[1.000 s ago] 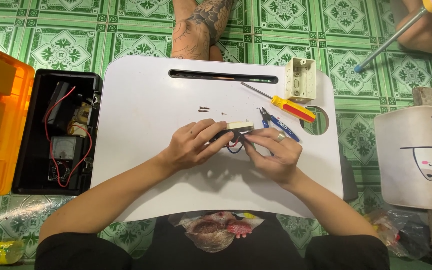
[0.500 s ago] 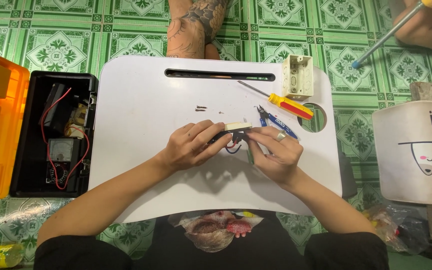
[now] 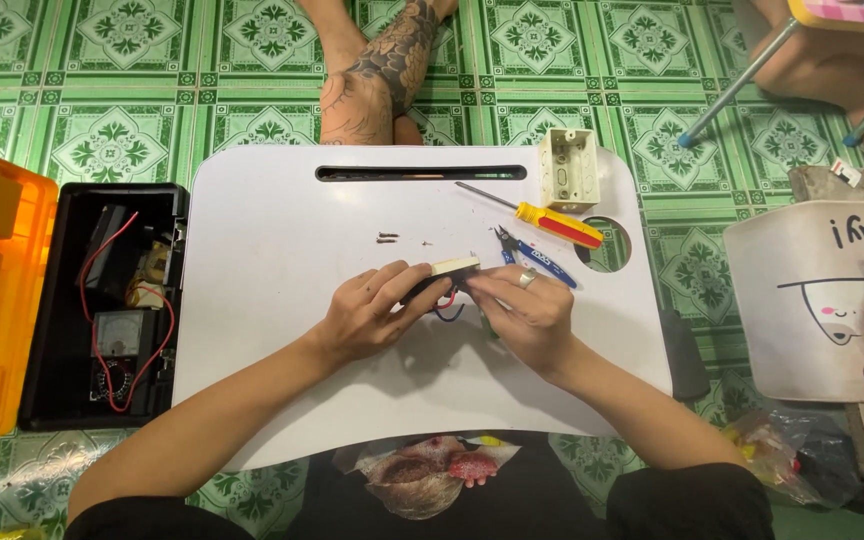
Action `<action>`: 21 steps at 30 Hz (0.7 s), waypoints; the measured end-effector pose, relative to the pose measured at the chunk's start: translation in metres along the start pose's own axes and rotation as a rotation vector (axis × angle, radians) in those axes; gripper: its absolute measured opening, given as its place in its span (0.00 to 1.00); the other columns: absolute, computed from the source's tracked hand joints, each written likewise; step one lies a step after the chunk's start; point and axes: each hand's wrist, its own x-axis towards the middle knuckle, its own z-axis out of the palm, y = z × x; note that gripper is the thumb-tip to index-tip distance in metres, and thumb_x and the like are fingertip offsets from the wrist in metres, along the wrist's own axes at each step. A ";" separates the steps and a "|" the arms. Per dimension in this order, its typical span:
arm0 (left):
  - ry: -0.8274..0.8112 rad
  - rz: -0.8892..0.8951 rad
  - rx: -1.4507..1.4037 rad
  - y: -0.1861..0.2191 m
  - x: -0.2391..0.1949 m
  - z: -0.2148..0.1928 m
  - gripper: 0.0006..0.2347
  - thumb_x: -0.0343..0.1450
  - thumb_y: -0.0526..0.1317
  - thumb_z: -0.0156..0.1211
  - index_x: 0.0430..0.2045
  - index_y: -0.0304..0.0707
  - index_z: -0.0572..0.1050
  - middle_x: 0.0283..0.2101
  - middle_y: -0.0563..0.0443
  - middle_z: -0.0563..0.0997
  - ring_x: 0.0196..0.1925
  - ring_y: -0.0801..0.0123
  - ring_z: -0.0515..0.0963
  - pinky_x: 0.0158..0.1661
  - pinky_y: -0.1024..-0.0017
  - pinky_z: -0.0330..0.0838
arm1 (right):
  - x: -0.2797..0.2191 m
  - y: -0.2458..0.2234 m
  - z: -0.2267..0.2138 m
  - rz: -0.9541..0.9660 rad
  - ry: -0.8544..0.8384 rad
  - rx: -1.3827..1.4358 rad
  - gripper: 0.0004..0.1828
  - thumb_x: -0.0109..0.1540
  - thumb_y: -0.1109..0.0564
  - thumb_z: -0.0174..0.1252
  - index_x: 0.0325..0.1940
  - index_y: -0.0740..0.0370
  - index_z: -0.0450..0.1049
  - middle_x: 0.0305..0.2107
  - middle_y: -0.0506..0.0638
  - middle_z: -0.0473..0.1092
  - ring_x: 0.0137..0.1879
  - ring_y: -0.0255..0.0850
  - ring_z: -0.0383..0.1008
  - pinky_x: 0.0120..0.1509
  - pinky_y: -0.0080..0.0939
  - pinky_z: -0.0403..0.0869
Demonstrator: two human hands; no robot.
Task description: The person repairs an electrical switch by stripping red and blue wires, inserting them into terminals, and securing them with a screwdriver. They also attach a black plastic component to the switch housing.
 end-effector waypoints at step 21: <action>-0.756 -0.466 -0.349 -0.002 0.004 -0.007 0.33 0.51 0.48 0.71 0.54 0.55 0.71 0.54 0.53 0.69 0.49 0.56 0.81 0.41 0.62 0.82 | -0.013 0.036 0.007 0.481 -0.434 0.260 0.22 0.58 0.64 0.64 0.57 0.57 0.78 0.28 0.53 0.76 0.18 0.34 0.68 0.22 0.32 0.68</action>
